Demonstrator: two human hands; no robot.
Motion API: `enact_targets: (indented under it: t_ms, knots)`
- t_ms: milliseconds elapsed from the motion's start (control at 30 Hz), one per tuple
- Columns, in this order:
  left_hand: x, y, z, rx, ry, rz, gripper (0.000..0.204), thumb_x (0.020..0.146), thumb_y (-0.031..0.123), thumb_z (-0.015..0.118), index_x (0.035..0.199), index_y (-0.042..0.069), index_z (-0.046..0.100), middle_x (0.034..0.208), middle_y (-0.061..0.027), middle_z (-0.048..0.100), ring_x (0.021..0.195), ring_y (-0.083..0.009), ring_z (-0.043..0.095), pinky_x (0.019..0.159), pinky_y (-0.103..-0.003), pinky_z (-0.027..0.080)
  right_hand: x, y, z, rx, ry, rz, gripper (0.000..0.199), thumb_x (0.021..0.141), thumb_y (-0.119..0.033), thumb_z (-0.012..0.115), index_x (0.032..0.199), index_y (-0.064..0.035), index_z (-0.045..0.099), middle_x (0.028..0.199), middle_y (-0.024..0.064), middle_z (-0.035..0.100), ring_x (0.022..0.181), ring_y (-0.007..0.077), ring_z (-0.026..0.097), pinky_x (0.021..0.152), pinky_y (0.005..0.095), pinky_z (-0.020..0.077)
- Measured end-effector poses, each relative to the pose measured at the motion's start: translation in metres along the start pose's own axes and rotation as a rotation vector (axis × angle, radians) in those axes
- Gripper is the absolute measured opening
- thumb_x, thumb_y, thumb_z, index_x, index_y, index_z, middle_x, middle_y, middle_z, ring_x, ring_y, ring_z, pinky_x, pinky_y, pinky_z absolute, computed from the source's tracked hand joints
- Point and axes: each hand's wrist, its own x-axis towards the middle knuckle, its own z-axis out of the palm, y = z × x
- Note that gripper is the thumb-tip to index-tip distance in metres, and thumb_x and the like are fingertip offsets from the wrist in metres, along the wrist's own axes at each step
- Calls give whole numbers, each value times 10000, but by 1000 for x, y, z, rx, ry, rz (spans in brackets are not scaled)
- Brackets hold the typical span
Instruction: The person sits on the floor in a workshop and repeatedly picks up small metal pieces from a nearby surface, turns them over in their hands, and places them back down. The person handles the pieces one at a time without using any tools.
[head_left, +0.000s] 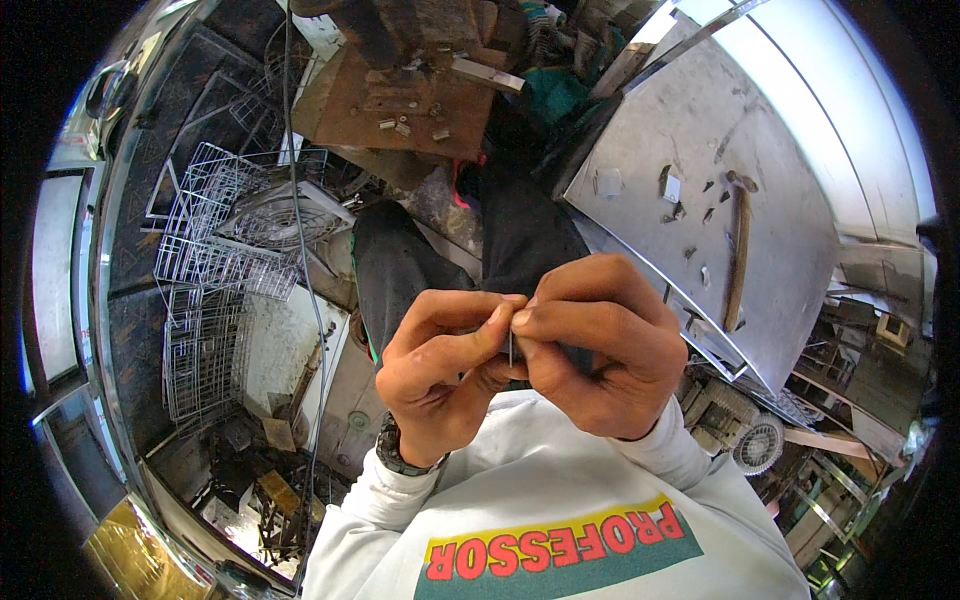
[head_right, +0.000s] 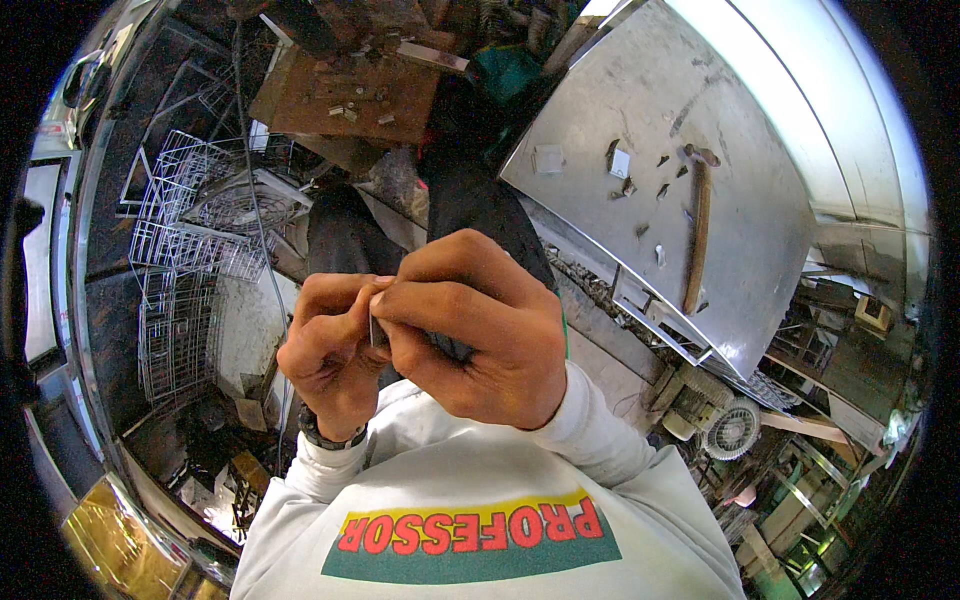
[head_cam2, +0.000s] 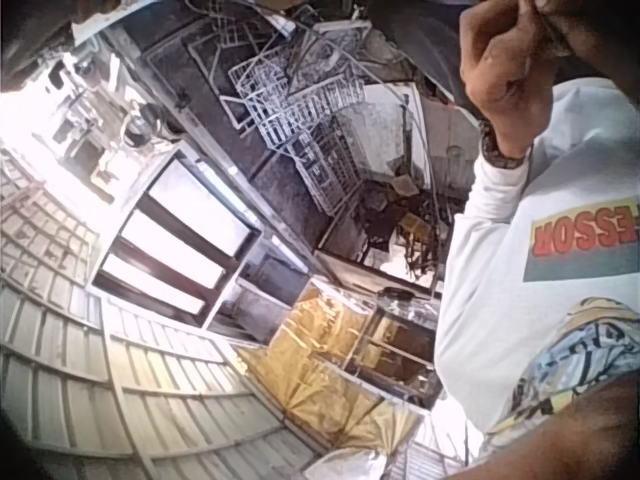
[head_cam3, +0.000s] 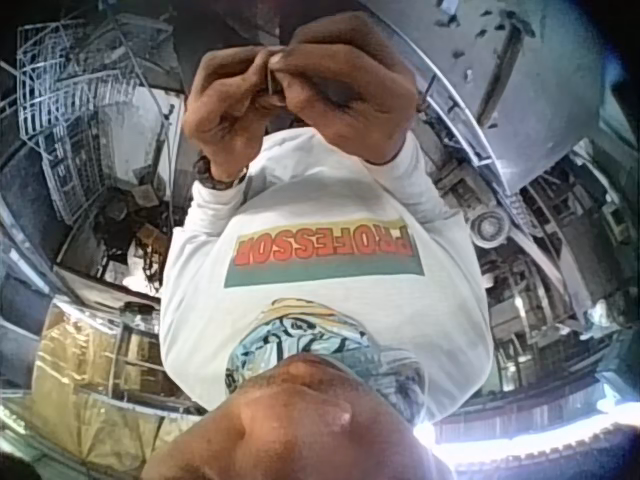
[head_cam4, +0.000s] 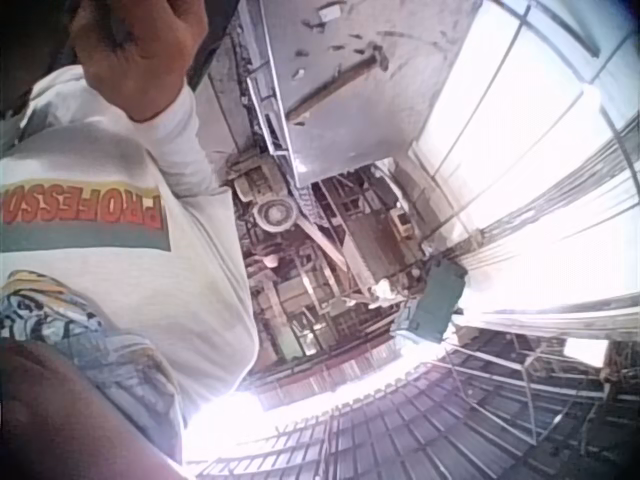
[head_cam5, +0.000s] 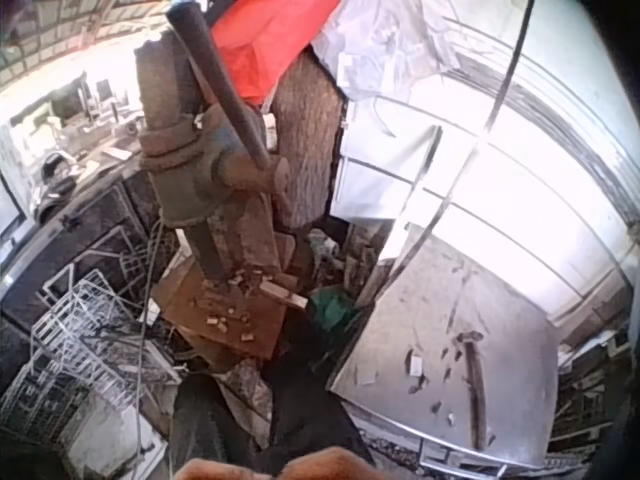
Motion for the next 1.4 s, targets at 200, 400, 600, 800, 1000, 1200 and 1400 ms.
enact_targets:
  t_ms: [200, 400, 600, 800, 1000, 1200, 1400]
  knots:
    - [-8, -13, 1, -217, 40, -38, 405, 830, -23, 798, 1223, -8, 703, 1237, -226, 634, 1053, -242, 697, 875, -292, 609, -2, 1, 7, 27, 15, 42, 264, 757, 45, 787, 994, -52, 727, 956, 110, 660, 798, 237, 679, 686, 319, 559]
    - [-5, -15, 5, -292, 69, -6, 408, 824, -3, 804, 1222, 6, 710, 1245, -219, 636, 1044, -230, 697, 859, -282, 609, 0, -3, 7, 36, 41, 64, 278, 754, 44, 789, 1007, -60, 737, 962, 108, 665, 803, 234, 690, 694, 321, 567]
    - [-2, -12, 2, -205, 36, 17, 388, 819, -30, 803, 1195, 0, 713, 1239, -227, 633, 1041, -241, 706, 843, -284, 625, 2, -4, 3, 23, 15, 40, 291, 753, 49, 791, 1020, -56, 744, 961, 104, 671, 797, 226, 693, 689, 313, 571]
    - [-1, -9, -1, -108, 31, 51, 370, 814, -91, 788, 1168, -9, 718, 1224, -237, 629, 1058, -260, 705, 829, -301, 645, 3, -2, 4, -5, 0, -15, 236, 788, 41, 795, 1008, -31, 747, 965, 129, 676, 799, 151, 663, 653, 259, 530]
    - [-1, -11, 1, -69, 48, 93, 370, 800, -137, 778, 1146, -13, 728, 1231, -240, 632, 1052, -266, 706, 848, -309, 641, -2, -1, 6, 46, 31, 22, 251, 782, 53, 792, 1016, -31, 754, 964, 123, 679, 809, 182, 682, 671, 282, 550]
    - [1, -9, 3, -61, 48, 89, 332, 800, -132, 780, 1114, -31, 738, 1225, -242, 637, 1047, -281, 712, 838, -309, 642, 1, -2, 1, 44, 9, 27, 285, 763, 66, 791, 1026, -39, 755, 975, 111, 678, 815, 228, 707, 696, 322, 585]
    - [4, -3, 0, 14, 0, 46, 283, 826, -110, 768, 1099, -39, 741, 1214, -240, 634, 1043, -284, 715, 837, -306, 642, -2, 2, 2, 0, 29, 17, 282, 758, 64, 779, 1019, -39, 754, 965, 112, 677, 805, 230, 697, 686, 316, 576]
